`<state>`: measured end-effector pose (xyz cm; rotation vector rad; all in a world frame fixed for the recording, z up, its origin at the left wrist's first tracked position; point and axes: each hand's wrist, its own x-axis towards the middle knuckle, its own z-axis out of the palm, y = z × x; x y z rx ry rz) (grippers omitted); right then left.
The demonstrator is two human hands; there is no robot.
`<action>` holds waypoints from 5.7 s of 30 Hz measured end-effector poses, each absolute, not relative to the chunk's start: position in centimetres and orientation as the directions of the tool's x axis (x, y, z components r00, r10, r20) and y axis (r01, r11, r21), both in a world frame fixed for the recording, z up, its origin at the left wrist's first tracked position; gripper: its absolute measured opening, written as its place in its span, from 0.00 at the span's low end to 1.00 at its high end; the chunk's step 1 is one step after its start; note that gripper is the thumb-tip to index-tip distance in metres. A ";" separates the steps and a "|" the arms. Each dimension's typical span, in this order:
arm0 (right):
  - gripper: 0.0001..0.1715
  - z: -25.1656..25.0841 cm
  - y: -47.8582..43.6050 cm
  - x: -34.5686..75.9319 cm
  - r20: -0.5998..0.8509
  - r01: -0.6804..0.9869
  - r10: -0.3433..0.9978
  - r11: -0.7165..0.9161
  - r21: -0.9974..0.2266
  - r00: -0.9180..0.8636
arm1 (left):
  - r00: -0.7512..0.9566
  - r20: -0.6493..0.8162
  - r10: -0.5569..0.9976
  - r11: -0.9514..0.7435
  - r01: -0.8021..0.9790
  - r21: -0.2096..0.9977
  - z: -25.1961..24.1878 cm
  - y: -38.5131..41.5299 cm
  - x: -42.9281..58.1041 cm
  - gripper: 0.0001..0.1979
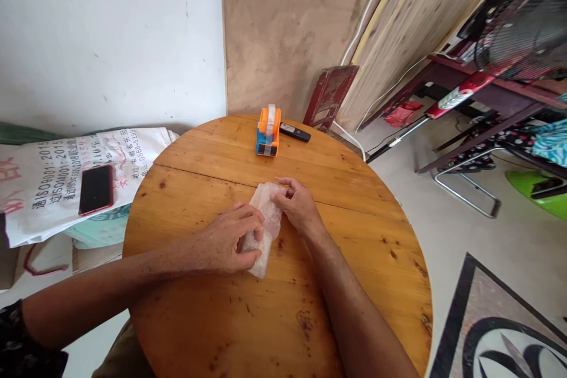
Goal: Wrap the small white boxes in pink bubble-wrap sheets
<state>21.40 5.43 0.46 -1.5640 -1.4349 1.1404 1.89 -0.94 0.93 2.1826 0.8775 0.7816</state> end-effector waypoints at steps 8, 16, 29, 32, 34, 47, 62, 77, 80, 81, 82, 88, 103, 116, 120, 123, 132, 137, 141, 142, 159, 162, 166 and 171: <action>0.28 0.3 5.4 21.6 -0.223 0.230 0.975 -0.211 -0.950 -0.026 | 0.589 0.290 0.754 -0.567 0.361 0.740 0.7 -1.0 1.9 0.07; 0.30 -0.3 5.2 21.4 -0.061 0.436 0.998 -0.054 -0.898 -0.002 | 0.592 0.288 0.753 -0.563 0.352 0.748 0.5 -0.9 1.8 0.07; 0.18 2.0 5.1 22.7 -0.359 0.222 0.931 -0.338 -0.914 -0.060 | 0.602 0.253 0.758 -0.542 0.364 0.757 0.9 -0.9 1.8 0.06; 0.18 1.8 5.0 22.0 -0.364 0.240 0.927 -0.334 -0.911 -0.093 | 0.608 0.246 0.755 -0.543 0.369 0.754 1.0 -0.9 1.7 0.06; 0.17 1.7 5.0 21.6 -0.356 0.260 0.929 -0.320 -0.911 -0.101 | 0.615 0.243 0.750 -0.548 0.373 0.749 1.0 -0.9 1.6 0.06; 0.14 0.8 5.0 20.9 -0.210 0.327 0.976 -0.182 -0.927 -0.052 | 0.656 0.317 0.685 -0.698 0.468 0.542 1.4 -1.2 1.3 0.02; 0.22 3.6 4.0 20.8 -0.237 0.161 0.960 -0.213 -0.964 -0.149 | 0.624 0.192 0.758 -0.544 0.442 0.713 1.6 -0.8 1.1 0.06; 0.18 5.7 -0.8 19.3 0.019 0.238 0.953 0.095 -0.967 -0.303 | 0.329 0.297 0.897 -0.443 0.645 0.623 0.6 -3.6 1.1 0.10; 0.16 5.9 -1.5 19.4 0.039 0.260 0.949 0.125 -0.958 -0.314 | 0.249 0.275 0.929 -0.371 0.647 0.667 0.2 -3.7 1.3 0.12; 0.15 5.9 -1.7 19.4 0.048 0.257 0.944 0.137 -0.957 -0.326 | 0.225 0.265 0.938 -0.347 0.641 0.684 0.1 -3.7 1.3 0.13; 0.14 5.9 -2.0 19.5 0.059 0.254 0.940 0.151 -0.955 -0.337 | 0.202 0.255 0.946 -0.325 0.633 0.703 -0.1 -3.7 1.4 0.14; 0.06 5.1 -4.2 19.8 0.165 0.399 0.914 0.317 -0.860 -0.371 | 0.207 0.247 0.947 -0.320 0.511 0.798 -0.1 -3.7 1.2 0.28; 0.14 2.2 -6.6 19.4 0.444 0.537 0.776 0.630 -0.561 -0.448 | 0.430 0.322 0.844 -0.498 0.404 0.767 -0.1 -3.0 0.8 0.02; 0.13 -0.6 -7.5 19.1 0.581 0.624 0.656 0.723 -0.298 -0.482 | 0.617 0.290 0.732 -0.580 0.340 0.740 -0.2 -3.6 -2.7 0.21; 0.17 -0.9 -7.5 19.2 0.597 0.633 0.608 0.746 -0.205 -0.524 | 0.680 0.294 0.672 -0.691 0.432 0.580 -0.3 -3.7 -3.2 0.26; 0.18 -1.1 -7.6 19.0 0.608 0.650 0.607 0.736 -0.188 -0.512 | 0.684 0.358 0.636 -0.750 0.437 0.496 -0.8 -3.4 -2.5 0.20; 0.09 0.4 -5.3 19.6 0.483 0.535 0.817 0.573 -0.621 -0.314 | 0.530 0.265 0.806 -0.457 0.270 0.848 -0.6 -2.0 -0.7 0.14; 0.13 0.8 -1.4 20.0 0.017 0.177 0.986 0.048 -0.983 -0.169 | 0.545 -0.043 0.837 -0.205 0.387 0.899 1.8 -0.1 0.3 0.11; 0.19 -0.3 -0.1 20.0 -0.130 0.038 0.988 -0.127 -0.991 -0.087 | 0.506 0.032 0.862 -0.274 0.413 0.869 1.7 1.2 1.2 0.13; 0.19 -0.4 0.0 20.0 -0.145 0.029 0.986 -0.143 -0.989 -0.082 | 0.518 0.031 0.855 -0.234 0.332 0.914 1.5 1.3 1.3 0.13; 0.13 0.5 -0.1 19.9 0.080 0.204 0.996 0.085 -0.975 -0.031 | 0.642 0.001 0.766 0.196 -0.236 0.952 -2.2 1.7 1.4 0.53; 0.12 0.5 0.0 19.5 0.084 0.121 0.996 0.089 -0.989 -0.043 | 0.638 0.006 0.770 0.181 -0.228 0.957 -1.9 1.6 1.4 0.50; 0.14 0.4 -0.1 19.3 0.086 0.045 0.996 0.086 -0.995 -0.018 | 0.677 0.044 0.735 0.138 -0.212 0.967 -0.9 1.5 1.3 0.33; 0.15 0.6 -0.3 19.3 0.033 0.073 0.999 0.034 -0.997 -0.025 | 0.684 0.016 0.729 0.038 -0.063 0.997 0.0 1.4 0.9 0.19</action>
